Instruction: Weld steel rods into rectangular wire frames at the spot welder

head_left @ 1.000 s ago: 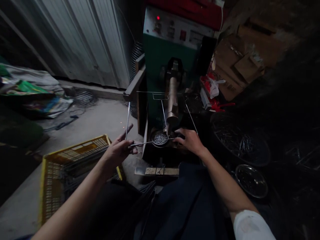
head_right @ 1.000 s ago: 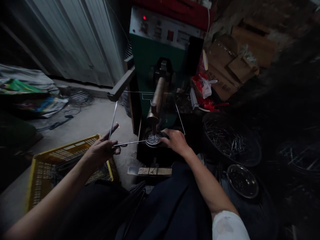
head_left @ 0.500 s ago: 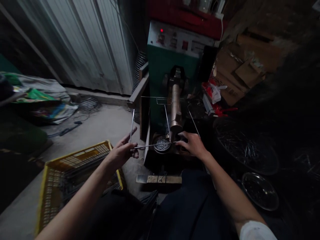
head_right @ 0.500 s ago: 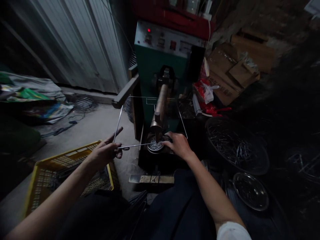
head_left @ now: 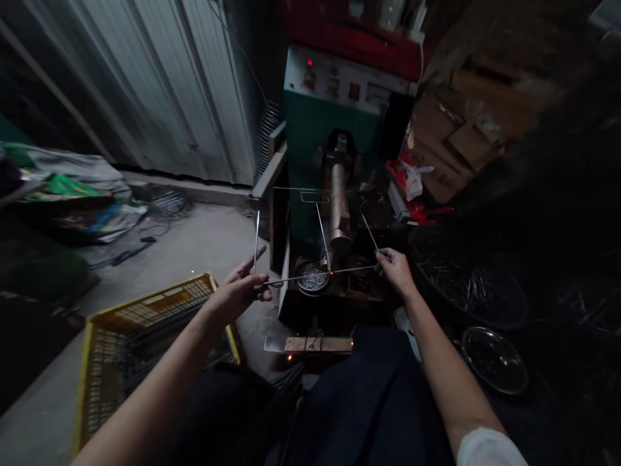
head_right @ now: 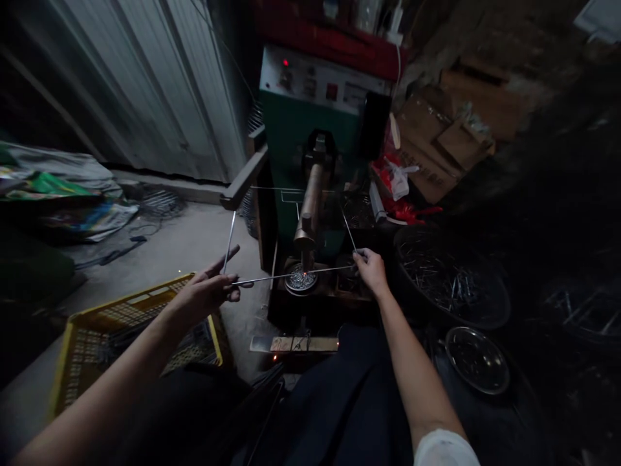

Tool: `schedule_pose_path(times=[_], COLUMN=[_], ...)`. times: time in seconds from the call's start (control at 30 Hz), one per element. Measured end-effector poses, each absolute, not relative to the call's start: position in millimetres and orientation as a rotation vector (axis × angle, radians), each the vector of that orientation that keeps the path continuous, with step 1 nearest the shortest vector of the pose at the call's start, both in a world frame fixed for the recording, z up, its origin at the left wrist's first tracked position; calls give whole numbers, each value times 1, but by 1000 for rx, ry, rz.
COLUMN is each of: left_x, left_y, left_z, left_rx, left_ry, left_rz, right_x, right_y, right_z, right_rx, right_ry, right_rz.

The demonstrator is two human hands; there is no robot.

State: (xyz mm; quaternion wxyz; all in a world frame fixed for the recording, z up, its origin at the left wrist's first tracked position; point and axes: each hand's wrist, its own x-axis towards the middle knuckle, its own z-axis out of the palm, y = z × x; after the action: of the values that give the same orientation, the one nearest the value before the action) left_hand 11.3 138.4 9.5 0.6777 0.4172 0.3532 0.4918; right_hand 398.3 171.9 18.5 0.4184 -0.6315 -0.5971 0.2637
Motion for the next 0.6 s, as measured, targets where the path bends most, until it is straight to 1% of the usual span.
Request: schedule_pose_path(times=[0.1, 0.17, 0.37, 0.47, 0.6], left_x=[6, 1, -6, -1, 3], left_y=[119, 89, -48, -104, -144], left_z=[8, 2, -24, -17, 5], left_rx=[930, 922, 751, 736, 923], left_ry=[811, 868, 1077, 1145, 1386], left_rz=[1110, 1088, 917, 862, 790], right_x=[392, 389, 398, 399, 399], right_y=[160, 133, -6, -64, -105], right_z=[12, 7, -15, -23, -22], right_rx=[-1502, -1485, -1533, -1554, -1542], right_ry=[-1394, -1384, -1432, -1424, -1387], right_rz=[859, 963, 1337, 1433, 1568])
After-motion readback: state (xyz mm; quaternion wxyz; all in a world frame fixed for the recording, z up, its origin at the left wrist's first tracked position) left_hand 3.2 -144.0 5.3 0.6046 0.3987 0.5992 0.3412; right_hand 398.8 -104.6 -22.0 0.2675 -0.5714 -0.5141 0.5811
